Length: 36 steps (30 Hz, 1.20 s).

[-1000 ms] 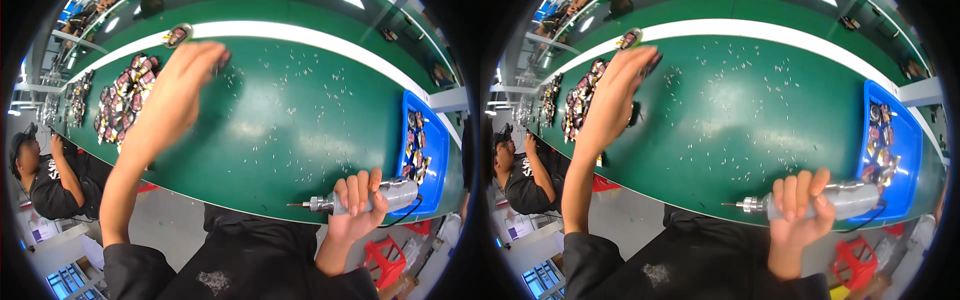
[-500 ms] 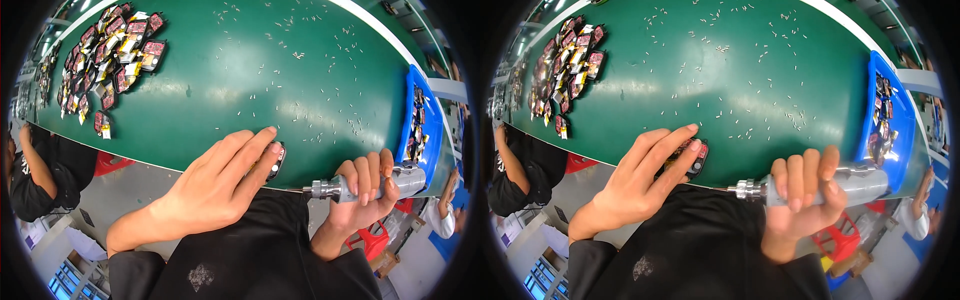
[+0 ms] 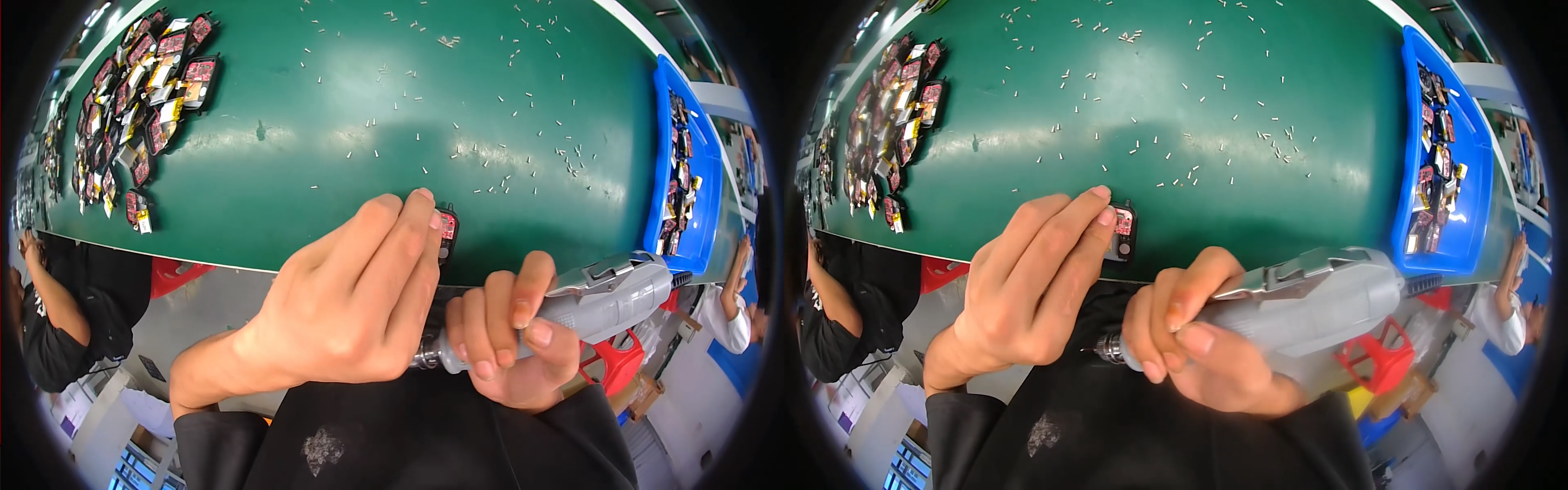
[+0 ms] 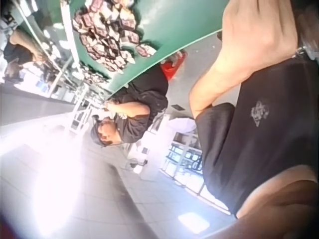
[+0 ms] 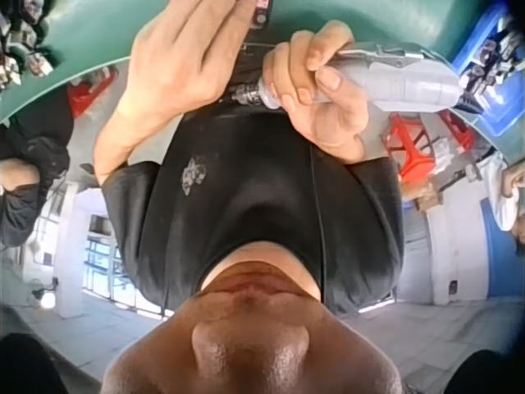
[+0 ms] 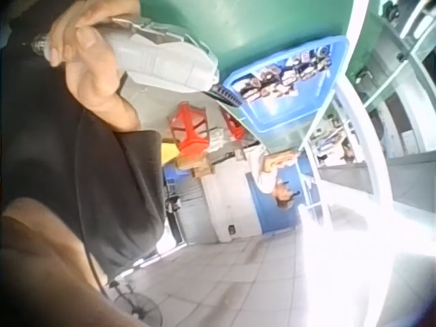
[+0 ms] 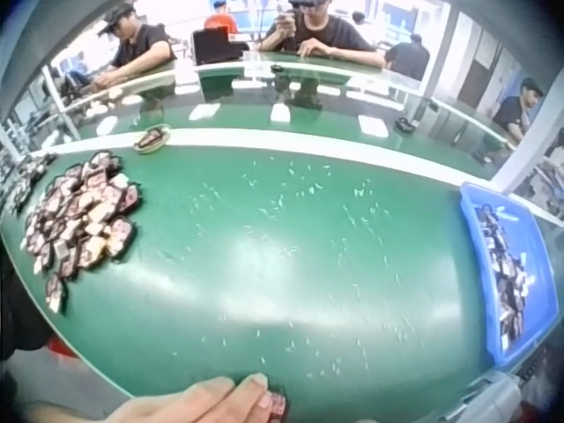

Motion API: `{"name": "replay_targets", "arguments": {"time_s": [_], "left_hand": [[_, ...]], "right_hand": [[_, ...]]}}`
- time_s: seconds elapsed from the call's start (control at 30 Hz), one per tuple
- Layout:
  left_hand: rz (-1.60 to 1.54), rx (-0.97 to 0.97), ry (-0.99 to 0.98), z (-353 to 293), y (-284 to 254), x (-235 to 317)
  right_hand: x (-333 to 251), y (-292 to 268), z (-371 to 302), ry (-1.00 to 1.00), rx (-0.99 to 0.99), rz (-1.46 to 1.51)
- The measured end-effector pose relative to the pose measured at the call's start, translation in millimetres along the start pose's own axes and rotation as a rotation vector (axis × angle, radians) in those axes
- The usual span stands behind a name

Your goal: Use an electric screwdriver to assemble small electronic components at a factory conveyor belt.

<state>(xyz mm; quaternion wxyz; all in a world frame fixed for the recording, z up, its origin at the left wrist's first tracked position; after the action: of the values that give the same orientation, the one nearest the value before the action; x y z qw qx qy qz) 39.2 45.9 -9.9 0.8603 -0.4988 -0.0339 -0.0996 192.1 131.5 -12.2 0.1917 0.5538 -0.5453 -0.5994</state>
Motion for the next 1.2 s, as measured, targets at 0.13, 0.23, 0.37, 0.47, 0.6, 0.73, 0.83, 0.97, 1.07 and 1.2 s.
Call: {"name": "replay_targets", "arguments": {"time_s": [0.13,0.23,0.37,0.47,0.6,0.73,0.83,0.97,1.07,1.2], "left_hand": [[0.011,0.024,0.048,1,3,5],[0.018,-0.016,0.027,1,2,10],[0.062,0.0,0.07,1,3,9],[0.048,-0.027,0.043,1,3,13],[0.056,-0.14,-0.025,4,-4,20],[0.041,-0.125,0.046,5,-2,14],[0.042,-0.131,0.051,1,-1,15],[0.017,-0.224,0.027,0,-8,14],[0.113,-0.182,0.051,-3,-1,18],[0.14,-0.176,0.042,-3,0,21]], "right_hand": [[15,-1,-5,0.002,0.032,-0.041],[21,-6,-2,-0.031,0.016,-0.008],[21,-2,-2,-0.023,0.054,0.006],[19,1,-2,0.05,0.112,-0.065],[17,0,-3,0.06,0.083,-0.074],[-7,3,-6,-0.015,-0.008,-0.062],[-36,4,11,-0.211,-0.122,-0.164],[-64,15,28,-0.377,-0.213,-0.229],[-72,20,37,-0.416,-0.24,-0.27],[-68,20,48,-0.465,-0.217,-0.318]]}}
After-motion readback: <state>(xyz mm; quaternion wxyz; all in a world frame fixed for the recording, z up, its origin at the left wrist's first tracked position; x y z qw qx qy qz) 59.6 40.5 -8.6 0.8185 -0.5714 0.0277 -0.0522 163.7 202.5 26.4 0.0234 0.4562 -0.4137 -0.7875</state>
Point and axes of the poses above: each hand's wrist, its own z-axis towards the middle knuckle, its own y-axis out of the palm, x = y × z, the point moved 1 cm from there along z, towards the middle knuckle, and after that the axes turned 2 degrees about z, right-handed, at the moved point
